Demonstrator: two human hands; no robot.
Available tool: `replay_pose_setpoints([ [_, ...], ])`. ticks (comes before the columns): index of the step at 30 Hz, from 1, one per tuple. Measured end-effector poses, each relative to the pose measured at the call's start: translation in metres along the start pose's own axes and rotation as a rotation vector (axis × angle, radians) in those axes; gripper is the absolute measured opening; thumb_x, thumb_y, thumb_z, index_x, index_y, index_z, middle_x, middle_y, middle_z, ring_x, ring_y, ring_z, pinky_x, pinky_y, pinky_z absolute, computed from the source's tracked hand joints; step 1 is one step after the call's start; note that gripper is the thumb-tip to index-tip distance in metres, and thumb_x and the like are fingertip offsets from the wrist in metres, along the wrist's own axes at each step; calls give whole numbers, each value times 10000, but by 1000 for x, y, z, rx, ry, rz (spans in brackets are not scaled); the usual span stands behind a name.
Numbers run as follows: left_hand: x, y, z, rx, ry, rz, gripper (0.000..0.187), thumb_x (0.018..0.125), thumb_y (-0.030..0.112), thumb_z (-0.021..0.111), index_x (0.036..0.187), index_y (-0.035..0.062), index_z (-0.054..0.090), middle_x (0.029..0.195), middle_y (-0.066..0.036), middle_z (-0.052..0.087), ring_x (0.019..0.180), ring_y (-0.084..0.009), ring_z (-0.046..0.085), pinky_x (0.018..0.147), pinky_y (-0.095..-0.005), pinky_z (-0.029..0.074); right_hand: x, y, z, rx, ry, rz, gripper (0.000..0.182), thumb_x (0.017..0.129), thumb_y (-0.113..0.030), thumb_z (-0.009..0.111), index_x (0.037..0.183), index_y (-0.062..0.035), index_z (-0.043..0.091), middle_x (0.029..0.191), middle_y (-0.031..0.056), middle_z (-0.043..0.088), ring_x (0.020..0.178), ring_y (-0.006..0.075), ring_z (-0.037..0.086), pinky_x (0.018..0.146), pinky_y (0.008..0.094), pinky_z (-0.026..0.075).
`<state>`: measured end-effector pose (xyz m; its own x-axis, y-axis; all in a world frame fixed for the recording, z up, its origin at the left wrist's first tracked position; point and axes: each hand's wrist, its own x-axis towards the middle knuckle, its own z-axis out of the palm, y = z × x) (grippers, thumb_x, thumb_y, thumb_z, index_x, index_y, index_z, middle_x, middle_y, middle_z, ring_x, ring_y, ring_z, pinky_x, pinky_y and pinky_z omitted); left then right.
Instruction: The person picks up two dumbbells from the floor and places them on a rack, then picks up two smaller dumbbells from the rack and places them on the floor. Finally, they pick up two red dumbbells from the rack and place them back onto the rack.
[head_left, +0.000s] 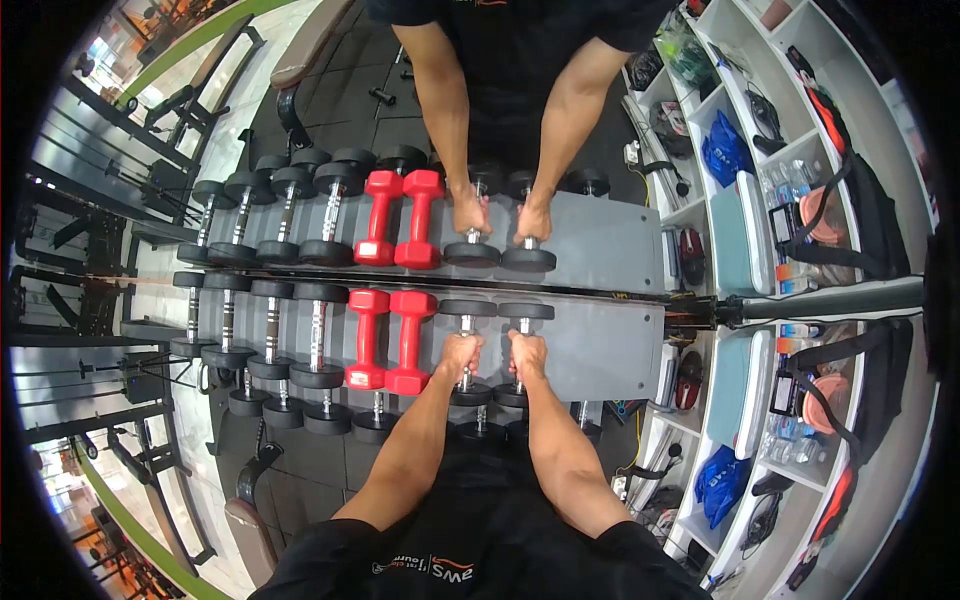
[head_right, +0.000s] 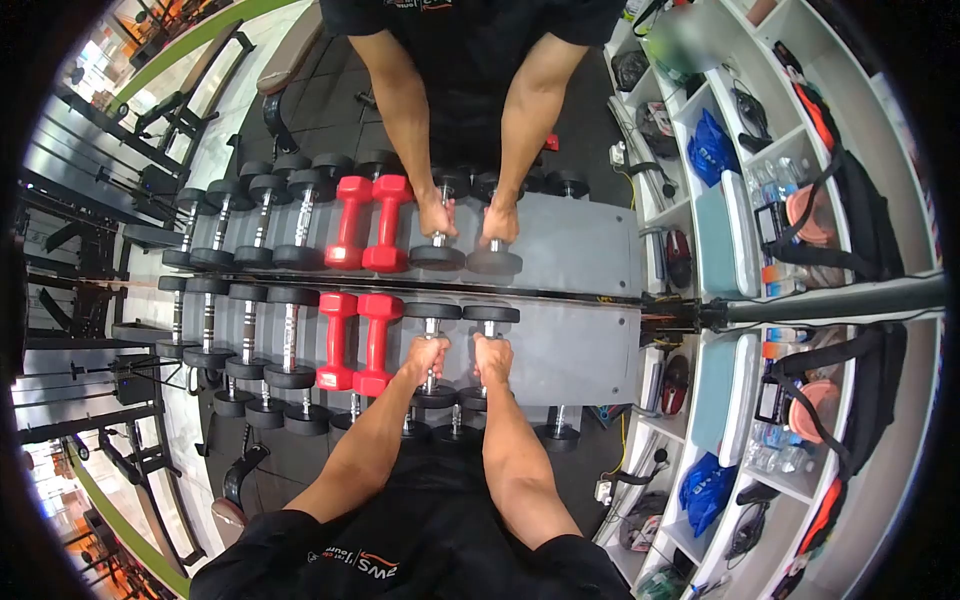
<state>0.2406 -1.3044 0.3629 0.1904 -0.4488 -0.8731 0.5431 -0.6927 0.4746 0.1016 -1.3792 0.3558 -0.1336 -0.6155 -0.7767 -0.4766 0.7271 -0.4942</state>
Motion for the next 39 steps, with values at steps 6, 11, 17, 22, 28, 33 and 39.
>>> replay_pose_setpoints([
  [6,-8,5,10,3,107,14,233,779,75,638,592,63,499,480,-38,454,329,-159,400,338,-373,338,0,1,-4,-25,-46,-28,334,799,-274,688,721,47,637,608,130,618,470,231,598,414,378,479],
  [11,-8,6,11,0,127,13,220,782,78,636,602,53,512,484,-45,461,335,-157,407,338,-370,333,13,13,-4,162,-185,-8,217,795,-169,691,695,6,612,561,73,544,422,189,511,379,357,432],
  [17,-5,2,10,14,170,30,175,781,82,622,631,33,547,498,-55,483,352,-165,440,344,-375,349,2,9,-16,223,-350,48,205,797,-168,702,695,-43,576,561,45,513,442,172,518,385,345,441],
  [22,-5,3,12,32,201,25,162,771,86,618,634,29,554,506,-57,497,361,-165,453,349,-374,364,-5,2,-18,261,-368,128,238,814,-228,718,726,-66,569,613,41,544,483,177,561,462,359,536],
  [28,-3,3,11,28,180,9,156,767,81,618,633,33,555,504,-49,492,363,-160,451,350,-371,368,-18,-9,-17,200,-284,93,244,848,-213,668,695,-89,522,567,25,493,436,150,479,396,324,444],
  [33,-1,0,9,10,159,14,158,773,88,626,642,32,557,506,-48,494,364,-157,451,349,-365,370,-7,2,-7,137,-142,18,233,814,-190,671,709,-17,557,558,58,520,409,162,474,357,340,398],
  [39,4,-3,9,31,152,36,150,775,87,624,652,39,553,501,-42,481,359,-151,434,344,-363,361,-4,5,-1,131,-64,-10,238,786,-155,672,669,20,561,541,80,536,378,174,470,324,352,379],
])
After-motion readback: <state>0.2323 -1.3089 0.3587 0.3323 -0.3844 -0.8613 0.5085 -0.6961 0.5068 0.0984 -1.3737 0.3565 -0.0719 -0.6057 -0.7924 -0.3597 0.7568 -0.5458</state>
